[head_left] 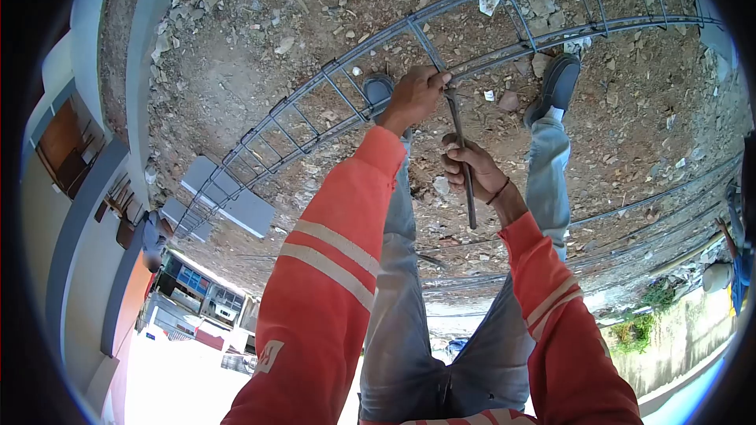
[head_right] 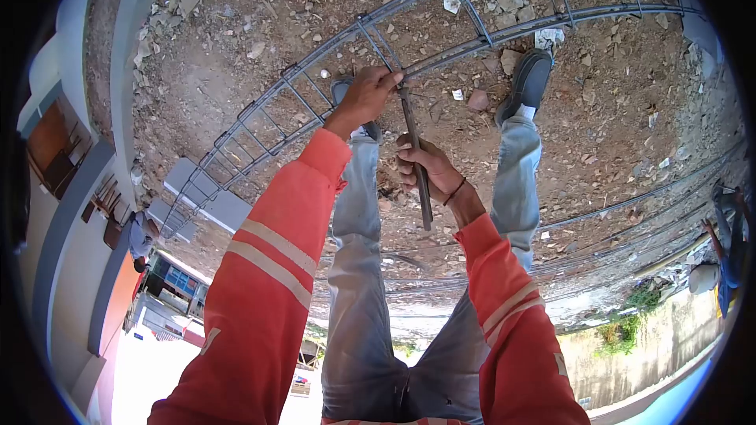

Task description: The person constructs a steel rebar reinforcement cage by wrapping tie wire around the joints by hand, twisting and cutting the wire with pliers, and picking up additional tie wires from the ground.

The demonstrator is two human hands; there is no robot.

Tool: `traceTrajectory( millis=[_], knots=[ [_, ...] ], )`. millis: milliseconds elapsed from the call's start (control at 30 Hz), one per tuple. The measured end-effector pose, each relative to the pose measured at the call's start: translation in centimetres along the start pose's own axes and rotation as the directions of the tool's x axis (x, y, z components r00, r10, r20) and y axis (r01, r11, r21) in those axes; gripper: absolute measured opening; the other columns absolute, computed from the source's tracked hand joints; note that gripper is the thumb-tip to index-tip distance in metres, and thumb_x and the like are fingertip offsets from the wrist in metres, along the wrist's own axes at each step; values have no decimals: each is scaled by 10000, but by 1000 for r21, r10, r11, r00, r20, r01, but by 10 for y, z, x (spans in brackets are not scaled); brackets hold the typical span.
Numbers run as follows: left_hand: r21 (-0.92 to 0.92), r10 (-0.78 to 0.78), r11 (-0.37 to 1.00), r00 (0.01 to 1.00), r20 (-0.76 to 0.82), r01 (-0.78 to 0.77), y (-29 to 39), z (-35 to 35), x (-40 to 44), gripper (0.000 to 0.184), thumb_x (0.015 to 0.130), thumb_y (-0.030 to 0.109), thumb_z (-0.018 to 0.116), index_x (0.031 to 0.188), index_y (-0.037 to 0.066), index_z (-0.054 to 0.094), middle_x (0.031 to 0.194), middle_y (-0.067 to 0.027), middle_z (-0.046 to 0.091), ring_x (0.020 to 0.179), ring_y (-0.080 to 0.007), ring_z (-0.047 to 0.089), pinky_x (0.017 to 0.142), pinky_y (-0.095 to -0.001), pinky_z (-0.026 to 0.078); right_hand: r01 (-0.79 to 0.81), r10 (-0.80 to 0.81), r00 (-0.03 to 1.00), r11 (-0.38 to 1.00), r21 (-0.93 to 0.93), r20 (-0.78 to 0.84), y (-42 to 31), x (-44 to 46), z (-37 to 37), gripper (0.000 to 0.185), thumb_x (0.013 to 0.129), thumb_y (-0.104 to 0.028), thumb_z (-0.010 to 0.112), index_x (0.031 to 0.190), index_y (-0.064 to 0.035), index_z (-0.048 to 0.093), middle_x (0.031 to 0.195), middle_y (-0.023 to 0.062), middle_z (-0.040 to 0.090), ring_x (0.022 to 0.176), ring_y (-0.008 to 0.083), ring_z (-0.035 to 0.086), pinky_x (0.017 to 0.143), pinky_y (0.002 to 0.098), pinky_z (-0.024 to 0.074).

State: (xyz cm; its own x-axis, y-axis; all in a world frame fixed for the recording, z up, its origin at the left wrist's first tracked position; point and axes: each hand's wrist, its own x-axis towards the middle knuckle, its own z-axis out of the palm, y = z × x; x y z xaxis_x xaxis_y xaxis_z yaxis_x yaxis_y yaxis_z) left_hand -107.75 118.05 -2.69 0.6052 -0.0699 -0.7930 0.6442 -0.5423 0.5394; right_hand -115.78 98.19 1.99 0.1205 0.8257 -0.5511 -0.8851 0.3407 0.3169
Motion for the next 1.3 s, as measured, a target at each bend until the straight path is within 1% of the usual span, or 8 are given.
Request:
traceTrajectory(
  millis=[67,100,233,667,933,1067,1267,1300],
  knots=[
    [-51,11,999,1000,-22,-12,3,-2,0,356,970,347,580,970,22,724,663,-95,584,639,-183,525,637,-365,432,-6,-335,822,803,-596,-460,7,5,16,235,947,-216,576,1109,-62,501,755,62,587,581,201,600,536,355,511],
    [-100,19,995,999,-36,-22,4,0,-1,358,971,347,579,955,19,721,662,-105,587,635,-191,532,636,-372,433,-337,-630,717,61,-939,-298,5,5,19,305,929,-163,541,1193,-17,495,844,184,620,690,373,636,653,485,528],
    [-41,-23,999,998,-51,21,8,1,-1,375,972,353,572,923,6,707,661,-124,586,636,-228,551,642,-391,436,-544,-836,525,-184,-819,-161,8,-6,46,367,923,-128,514,1266,2,494,1001,260,603,879,436,624,742,529,503],
    [28,-16,999,997,-77,19,6,3,-3,367,970,387,554,964,53,708,798,-153,633,762,-309,612,704,-428,466,-582,-852,504,-216,-784,-140,9,6,26,380,928,-92,489,1296,-2,474,1000,264,609,871,432,624,763,530,499],
    [-119,11,993,988,153,7,17,-23,-4,424,940,387,599,1106,0,643,976,-182,665,925,-261,623,811,-383,468,-371,-692,681,-47,-927,-238,-16,-7,9,430,762,-257,793,989,0,534,672,159,627,622,310,655,556,424,517],
    [-168,25,985,999,-37,-31,20,-22,16,717,845,400,647,1322,-100,459,1152,-340,571,1004,-367,611,877,-429,460,-205,124,947,943,-262,-296,-33,-16,5,276,823,-135,742,986,-45,538,698,10,553,582,100,566,475,253,462],
    [-129,-134,983,990,-36,129,4,9,42,659,805,362,685,1301,-22,481,1145,-230,654,1111,-313,618,960,-394,446,-280,-257,825,588,-759,-503,-18,-1,21,379,848,-127,662,1172,-41,485,809,115,600,711,213,650,571,364,531],
    [-130,-217,967,975,41,221,7,6,44,647,798,330,636,1335,-1,488,1177,-247,641,1119,-353,612,968,-411,455,-426,-614,673,134,-895,-412,-8,0,24,421,833,-114,635,1213,-37,471,882,135,596,796,263,644,654,422,517]
  ],
)
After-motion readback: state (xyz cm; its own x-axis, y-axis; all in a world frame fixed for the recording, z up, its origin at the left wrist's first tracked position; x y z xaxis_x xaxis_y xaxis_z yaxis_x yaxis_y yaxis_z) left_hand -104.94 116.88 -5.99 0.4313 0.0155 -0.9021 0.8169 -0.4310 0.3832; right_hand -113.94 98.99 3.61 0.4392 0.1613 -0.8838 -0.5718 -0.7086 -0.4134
